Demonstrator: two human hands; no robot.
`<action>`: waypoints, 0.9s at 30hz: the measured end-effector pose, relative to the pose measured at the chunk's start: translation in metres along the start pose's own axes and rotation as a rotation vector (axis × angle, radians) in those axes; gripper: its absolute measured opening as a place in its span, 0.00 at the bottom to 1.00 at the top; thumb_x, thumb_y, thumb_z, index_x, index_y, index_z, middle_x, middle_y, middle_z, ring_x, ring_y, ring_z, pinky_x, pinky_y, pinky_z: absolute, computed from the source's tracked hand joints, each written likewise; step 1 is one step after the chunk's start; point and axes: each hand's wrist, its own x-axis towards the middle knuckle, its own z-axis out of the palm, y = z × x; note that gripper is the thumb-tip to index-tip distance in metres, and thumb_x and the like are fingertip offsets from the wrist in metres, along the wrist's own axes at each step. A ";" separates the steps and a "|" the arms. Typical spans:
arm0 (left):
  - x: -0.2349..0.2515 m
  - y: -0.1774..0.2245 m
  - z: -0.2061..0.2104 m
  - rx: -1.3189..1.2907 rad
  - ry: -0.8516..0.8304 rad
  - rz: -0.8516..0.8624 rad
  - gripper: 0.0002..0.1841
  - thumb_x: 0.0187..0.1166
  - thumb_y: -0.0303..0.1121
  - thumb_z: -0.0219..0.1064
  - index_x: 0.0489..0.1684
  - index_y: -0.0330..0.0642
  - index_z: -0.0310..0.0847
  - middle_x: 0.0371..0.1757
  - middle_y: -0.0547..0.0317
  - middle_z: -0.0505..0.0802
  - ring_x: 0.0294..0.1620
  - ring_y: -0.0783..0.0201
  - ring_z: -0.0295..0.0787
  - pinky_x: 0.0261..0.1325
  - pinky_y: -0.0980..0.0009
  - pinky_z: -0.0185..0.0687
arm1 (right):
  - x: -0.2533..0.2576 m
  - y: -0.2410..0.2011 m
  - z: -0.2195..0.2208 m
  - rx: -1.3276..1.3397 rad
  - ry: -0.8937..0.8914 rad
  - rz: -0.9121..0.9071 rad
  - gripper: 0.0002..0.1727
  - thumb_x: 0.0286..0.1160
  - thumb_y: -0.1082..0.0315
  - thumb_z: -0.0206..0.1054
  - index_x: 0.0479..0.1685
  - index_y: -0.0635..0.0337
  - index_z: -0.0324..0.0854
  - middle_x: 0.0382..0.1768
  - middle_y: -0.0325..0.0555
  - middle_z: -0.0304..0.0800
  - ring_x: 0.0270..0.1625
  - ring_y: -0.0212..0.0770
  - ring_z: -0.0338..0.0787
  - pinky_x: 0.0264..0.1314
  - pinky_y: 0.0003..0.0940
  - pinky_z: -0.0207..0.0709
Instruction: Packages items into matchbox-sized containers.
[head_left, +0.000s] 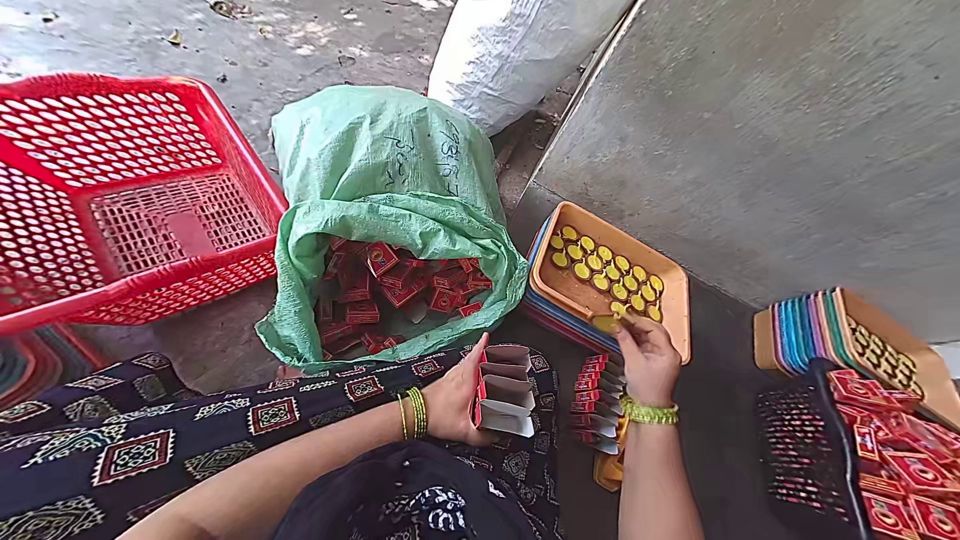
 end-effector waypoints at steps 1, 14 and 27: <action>0.000 0.000 0.000 0.001 0.000 0.000 0.86 0.37 0.60 0.90 0.91 0.24 0.20 0.87 0.32 0.67 0.90 0.54 0.62 0.94 0.61 0.52 | -0.013 -0.030 0.005 0.093 -0.059 -0.090 0.11 0.71 0.73 0.77 0.50 0.66 0.90 0.51 0.50 0.93 0.55 0.41 0.93 0.60 0.38 0.91; -0.003 -0.001 0.001 0.036 0.021 0.034 0.86 0.38 0.61 0.89 0.91 0.26 0.18 0.85 0.33 0.69 0.88 0.55 0.66 0.92 0.59 0.57 | -0.029 -0.093 0.028 -0.165 -0.268 -0.304 0.10 0.77 0.61 0.74 0.43 0.58 0.94 0.45 0.42 0.97 0.52 0.36 0.95 0.60 0.37 0.90; 0.001 -0.003 0.000 -0.006 0.017 0.017 0.86 0.37 0.59 0.90 0.90 0.24 0.19 0.86 0.32 0.68 0.90 0.56 0.63 0.94 0.62 0.50 | 0.096 0.135 0.003 -0.923 -0.347 0.947 0.40 0.68 0.39 0.76 0.63 0.70 0.85 0.70 0.67 0.84 0.78 0.61 0.80 0.81 0.62 0.67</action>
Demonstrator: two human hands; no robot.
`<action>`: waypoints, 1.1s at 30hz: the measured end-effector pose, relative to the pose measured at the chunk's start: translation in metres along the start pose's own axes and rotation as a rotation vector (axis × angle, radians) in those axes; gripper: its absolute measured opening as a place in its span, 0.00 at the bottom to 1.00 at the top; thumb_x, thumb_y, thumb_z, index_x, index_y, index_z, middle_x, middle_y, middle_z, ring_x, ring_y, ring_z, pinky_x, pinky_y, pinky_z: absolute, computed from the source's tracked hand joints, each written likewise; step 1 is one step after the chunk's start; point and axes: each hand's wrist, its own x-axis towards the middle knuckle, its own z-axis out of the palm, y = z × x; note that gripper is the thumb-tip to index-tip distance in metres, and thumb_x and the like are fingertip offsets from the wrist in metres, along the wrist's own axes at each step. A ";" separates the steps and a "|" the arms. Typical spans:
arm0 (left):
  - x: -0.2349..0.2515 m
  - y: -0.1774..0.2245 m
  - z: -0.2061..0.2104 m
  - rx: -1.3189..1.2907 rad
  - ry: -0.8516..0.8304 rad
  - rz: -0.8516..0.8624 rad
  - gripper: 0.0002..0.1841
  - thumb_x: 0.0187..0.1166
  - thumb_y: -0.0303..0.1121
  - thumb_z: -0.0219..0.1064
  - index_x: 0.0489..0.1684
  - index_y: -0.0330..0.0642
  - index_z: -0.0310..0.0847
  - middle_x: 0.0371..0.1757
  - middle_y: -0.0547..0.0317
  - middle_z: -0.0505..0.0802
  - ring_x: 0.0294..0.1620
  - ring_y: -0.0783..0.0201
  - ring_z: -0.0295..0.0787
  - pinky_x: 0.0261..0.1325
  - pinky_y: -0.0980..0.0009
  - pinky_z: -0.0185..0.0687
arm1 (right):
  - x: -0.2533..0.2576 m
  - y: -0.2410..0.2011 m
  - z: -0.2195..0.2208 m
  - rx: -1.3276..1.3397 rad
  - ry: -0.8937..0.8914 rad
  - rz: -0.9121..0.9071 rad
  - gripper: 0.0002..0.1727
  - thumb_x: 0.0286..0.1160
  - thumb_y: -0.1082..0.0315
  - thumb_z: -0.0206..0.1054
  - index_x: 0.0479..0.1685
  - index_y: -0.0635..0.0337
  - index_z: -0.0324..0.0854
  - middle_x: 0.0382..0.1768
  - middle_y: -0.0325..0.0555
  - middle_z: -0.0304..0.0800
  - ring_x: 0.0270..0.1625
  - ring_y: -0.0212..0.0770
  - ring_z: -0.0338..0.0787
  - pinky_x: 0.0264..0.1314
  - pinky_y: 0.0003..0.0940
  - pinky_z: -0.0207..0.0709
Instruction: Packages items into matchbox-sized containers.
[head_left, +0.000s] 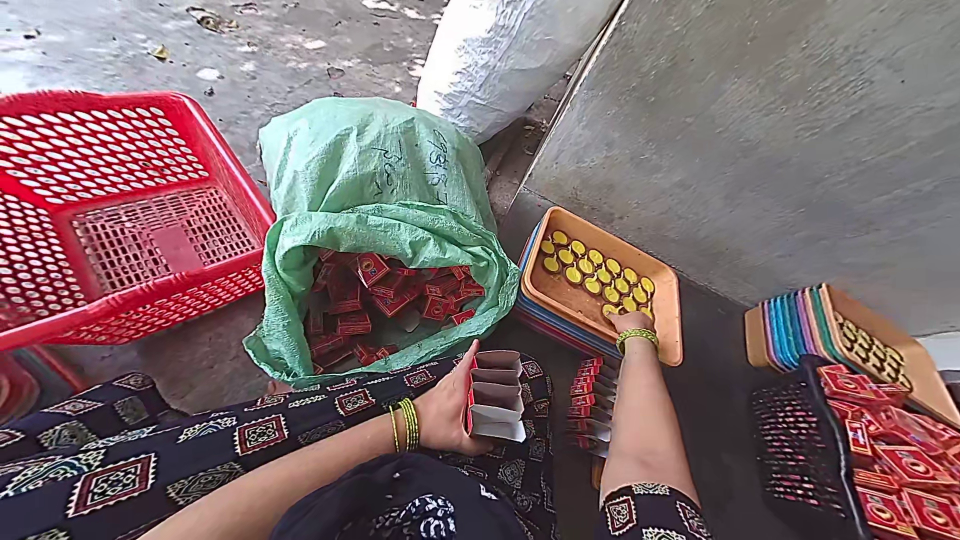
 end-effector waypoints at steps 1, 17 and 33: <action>0.000 0.000 0.000 0.000 0.001 0.007 0.86 0.37 0.60 0.90 0.90 0.24 0.19 0.86 0.32 0.68 0.90 0.56 0.62 0.95 0.61 0.48 | -0.001 0.000 0.000 0.048 0.034 -0.010 0.37 0.65 0.43 0.80 0.61 0.69 0.86 0.67 0.67 0.86 0.75 0.62 0.81 0.79 0.62 0.69; -0.001 0.003 0.001 0.017 0.010 0.043 0.83 0.41 0.60 0.89 0.90 0.22 0.22 0.84 0.30 0.71 0.89 0.55 0.65 0.96 0.59 0.47 | -0.316 0.015 -0.025 0.876 0.137 -1.505 0.10 0.68 0.66 0.82 0.45 0.47 0.89 0.43 0.36 0.95 0.51 0.37 0.94 0.60 0.37 0.90; -0.005 0.028 -0.003 0.170 -0.108 0.178 0.74 0.40 0.50 0.91 0.88 0.20 0.39 0.79 0.28 0.74 0.83 0.39 0.70 0.86 0.53 0.65 | -0.323 0.017 0.021 0.714 -0.243 -1.175 0.62 0.39 0.67 0.91 0.84 0.71 0.56 0.79 0.62 0.73 0.84 0.47 0.74 0.87 0.41 0.72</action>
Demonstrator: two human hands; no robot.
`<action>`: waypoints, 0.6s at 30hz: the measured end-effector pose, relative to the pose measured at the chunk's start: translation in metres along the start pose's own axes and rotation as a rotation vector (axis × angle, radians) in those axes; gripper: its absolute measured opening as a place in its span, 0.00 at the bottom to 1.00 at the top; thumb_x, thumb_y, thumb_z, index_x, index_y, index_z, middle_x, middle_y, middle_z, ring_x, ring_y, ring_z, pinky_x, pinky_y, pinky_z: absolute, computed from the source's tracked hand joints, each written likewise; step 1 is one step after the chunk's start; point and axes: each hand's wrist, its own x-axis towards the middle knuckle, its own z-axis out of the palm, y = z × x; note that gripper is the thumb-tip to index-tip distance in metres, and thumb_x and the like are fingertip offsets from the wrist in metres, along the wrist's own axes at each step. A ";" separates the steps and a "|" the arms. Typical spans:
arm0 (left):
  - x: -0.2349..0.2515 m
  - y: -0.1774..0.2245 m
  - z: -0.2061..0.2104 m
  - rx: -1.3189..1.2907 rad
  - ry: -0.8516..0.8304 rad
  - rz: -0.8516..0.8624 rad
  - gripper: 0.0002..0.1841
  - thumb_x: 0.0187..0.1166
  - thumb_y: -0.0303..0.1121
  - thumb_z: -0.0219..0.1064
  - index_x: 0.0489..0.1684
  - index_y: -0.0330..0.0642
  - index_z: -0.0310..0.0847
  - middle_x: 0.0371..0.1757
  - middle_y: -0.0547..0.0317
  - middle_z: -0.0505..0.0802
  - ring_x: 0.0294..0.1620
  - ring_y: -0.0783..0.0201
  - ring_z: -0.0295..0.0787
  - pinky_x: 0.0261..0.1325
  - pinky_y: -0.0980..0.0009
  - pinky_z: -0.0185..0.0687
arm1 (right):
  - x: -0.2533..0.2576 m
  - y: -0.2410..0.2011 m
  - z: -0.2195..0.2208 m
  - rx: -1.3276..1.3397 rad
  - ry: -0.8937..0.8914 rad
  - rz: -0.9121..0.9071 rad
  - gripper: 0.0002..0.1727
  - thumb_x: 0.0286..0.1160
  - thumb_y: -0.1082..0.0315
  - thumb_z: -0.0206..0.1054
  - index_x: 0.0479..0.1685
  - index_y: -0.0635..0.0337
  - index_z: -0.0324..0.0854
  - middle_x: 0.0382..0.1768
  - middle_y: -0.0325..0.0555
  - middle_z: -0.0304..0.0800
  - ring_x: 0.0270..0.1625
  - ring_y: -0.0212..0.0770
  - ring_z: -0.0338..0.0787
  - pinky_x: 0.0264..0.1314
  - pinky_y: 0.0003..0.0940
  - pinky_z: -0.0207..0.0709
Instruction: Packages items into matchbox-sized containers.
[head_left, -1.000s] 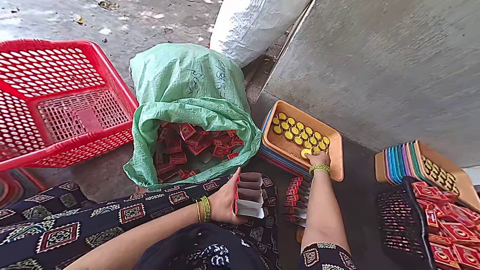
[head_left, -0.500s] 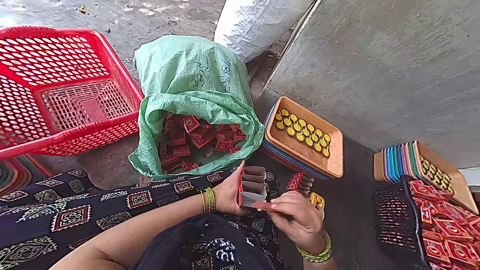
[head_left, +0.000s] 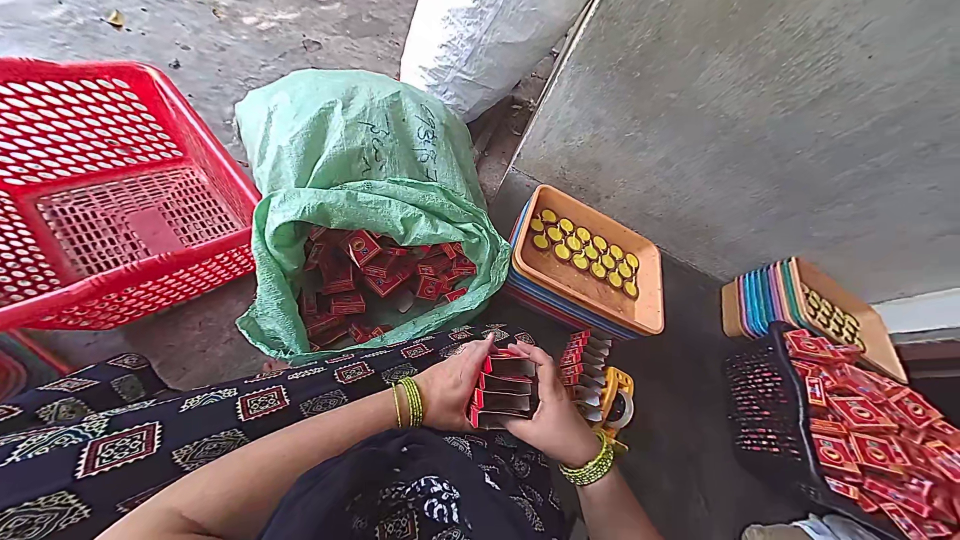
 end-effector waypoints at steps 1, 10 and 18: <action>0.000 0.001 0.001 0.018 0.013 0.034 0.73 0.41 0.49 0.91 0.87 0.19 0.41 0.78 0.26 0.75 0.83 0.38 0.70 0.86 0.53 0.66 | -0.001 -0.001 0.001 0.014 0.006 0.022 0.66 0.37 0.67 0.92 0.85 0.71 0.52 0.77 0.61 0.76 0.82 0.45 0.76 0.84 0.39 0.75; 0.033 0.043 0.036 -0.098 -0.124 -0.036 0.77 0.43 0.56 0.89 0.91 0.25 0.31 0.81 0.33 0.73 0.83 0.46 0.71 0.84 0.56 0.69 | -0.059 0.031 -0.042 0.223 0.045 0.016 0.38 0.51 0.71 0.87 0.69 0.68 0.77 0.71 0.57 0.82 0.76 0.48 0.82 0.81 0.46 0.79; 0.080 0.071 0.098 -0.302 -0.567 -0.173 0.86 0.37 0.48 0.95 0.94 0.35 0.17 0.92 0.29 0.49 0.92 0.41 0.53 0.90 0.52 0.58 | -0.189 0.067 -0.078 0.450 0.307 0.463 0.42 0.47 0.77 0.83 0.71 0.64 0.70 0.64 0.46 0.89 0.65 0.40 0.90 0.70 0.39 0.86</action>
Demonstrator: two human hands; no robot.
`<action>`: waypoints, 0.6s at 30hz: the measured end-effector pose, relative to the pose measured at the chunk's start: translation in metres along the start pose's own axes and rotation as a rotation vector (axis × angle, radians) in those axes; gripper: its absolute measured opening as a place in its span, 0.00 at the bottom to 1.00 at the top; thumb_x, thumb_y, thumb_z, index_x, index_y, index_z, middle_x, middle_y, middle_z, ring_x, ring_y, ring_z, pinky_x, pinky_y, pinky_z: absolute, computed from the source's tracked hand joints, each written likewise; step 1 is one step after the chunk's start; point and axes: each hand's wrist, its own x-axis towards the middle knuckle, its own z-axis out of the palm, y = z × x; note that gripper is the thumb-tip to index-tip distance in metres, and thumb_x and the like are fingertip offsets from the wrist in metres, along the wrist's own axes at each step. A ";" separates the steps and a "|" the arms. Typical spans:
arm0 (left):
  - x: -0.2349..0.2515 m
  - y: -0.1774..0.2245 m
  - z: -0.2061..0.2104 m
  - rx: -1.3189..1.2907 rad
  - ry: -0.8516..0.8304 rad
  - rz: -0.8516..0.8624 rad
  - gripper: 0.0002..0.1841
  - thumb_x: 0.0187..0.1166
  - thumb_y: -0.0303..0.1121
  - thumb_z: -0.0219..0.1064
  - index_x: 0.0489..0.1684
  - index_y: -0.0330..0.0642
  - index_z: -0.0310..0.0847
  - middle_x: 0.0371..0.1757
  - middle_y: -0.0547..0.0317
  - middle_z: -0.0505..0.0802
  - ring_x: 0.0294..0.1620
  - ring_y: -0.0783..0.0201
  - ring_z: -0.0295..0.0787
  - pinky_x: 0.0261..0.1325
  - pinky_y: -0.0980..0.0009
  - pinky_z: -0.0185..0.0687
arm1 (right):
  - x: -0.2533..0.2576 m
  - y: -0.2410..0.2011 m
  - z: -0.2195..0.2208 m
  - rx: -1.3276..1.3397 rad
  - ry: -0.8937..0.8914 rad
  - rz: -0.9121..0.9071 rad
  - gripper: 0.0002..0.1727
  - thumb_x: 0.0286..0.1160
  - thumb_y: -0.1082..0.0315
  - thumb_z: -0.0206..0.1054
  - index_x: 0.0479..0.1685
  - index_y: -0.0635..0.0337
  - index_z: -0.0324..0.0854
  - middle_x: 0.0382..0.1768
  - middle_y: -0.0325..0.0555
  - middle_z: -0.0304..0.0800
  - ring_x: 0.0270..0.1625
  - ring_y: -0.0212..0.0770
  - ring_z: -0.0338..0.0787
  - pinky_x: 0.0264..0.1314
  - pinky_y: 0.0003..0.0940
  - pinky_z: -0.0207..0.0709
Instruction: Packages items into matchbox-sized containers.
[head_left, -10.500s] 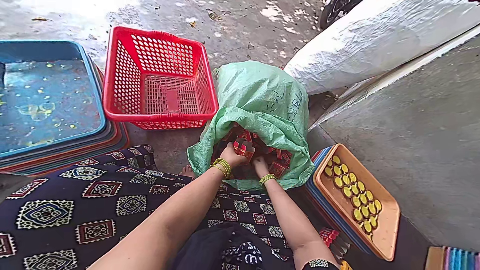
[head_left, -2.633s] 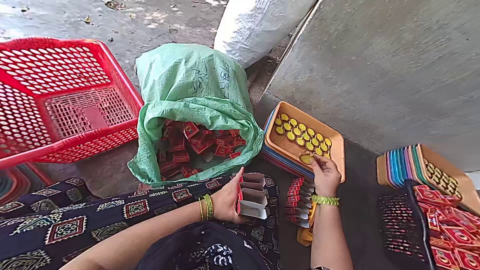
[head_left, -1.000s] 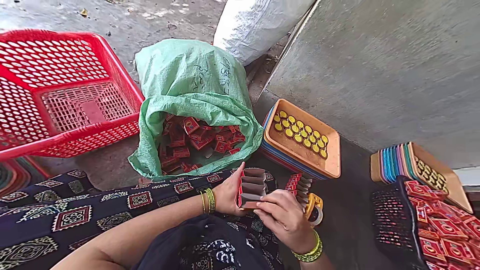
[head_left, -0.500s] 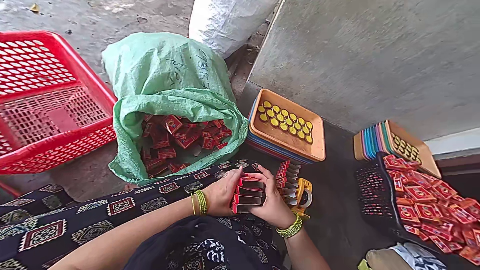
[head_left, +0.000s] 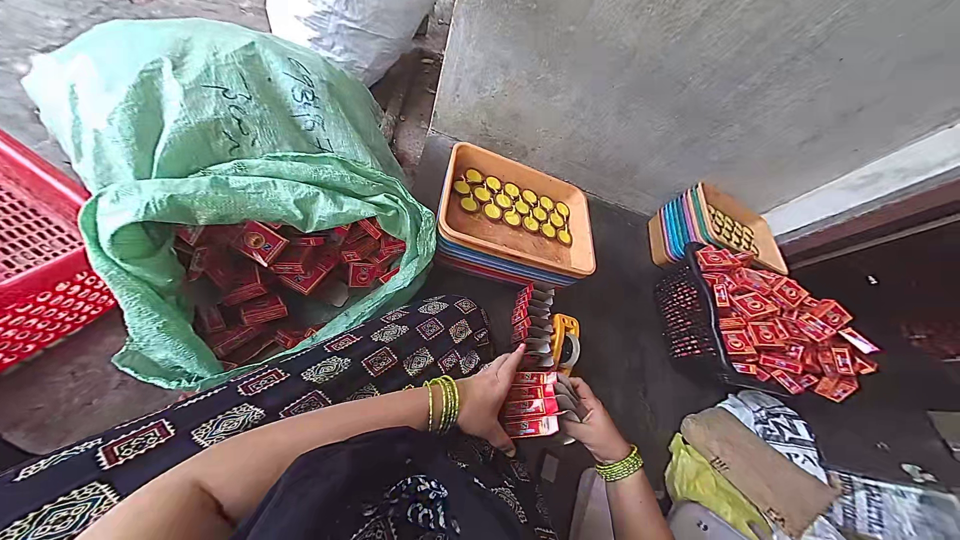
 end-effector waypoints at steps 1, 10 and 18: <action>0.005 -0.001 0.005 0.013 -0.059 -0.048 0.84 0.40 0.47 0.95 0.94 0.34 0.18 0.92 0.28 0.50 0.91 0.40 0.55 0.88 0.50 0.60 | -0.007 0.009 -0.007 -0.041 0.049 0.039 0.43 0.47 0.74 0.84 0.72 0.67 0.70 0.63 0.48 0.89 0.65 0.39 0.90 0.70 0.38 0.85; -0.008 0.004 -0.009 0.057 -0.132 -0.135 0.51 0.69 0.40 0.82 0.93 0.41 0.51 0.90 0.35 0.61 0.82 0.43 0.73 0.73 0.50 0.81 | 0.024 0.083 -0.025 -0.831 0.001 0.170 0.36 0.55 0.65 0.84 0.70 0.60 0.81 0.67 0.52 0.88 0.71 0.44 0.86 0.79 0.42 0.76; -0.102 0.003 -0.084 -0.083 0.477 -0.151 0.34 0.72 0.42 0.78 0.80 0.45 0.73 0.74 0.53 0.84 0.66 0.61 0.88 0.65 0.59 0.89 | 0.052 0.023 -0.008 -1.305 -0.091 0.385 0.44 0.50 0.65 0.86 0.79 0.51 0.78 0.82 0.58 0.71 0.83 0.63 0.70 0.81 0.58 0.71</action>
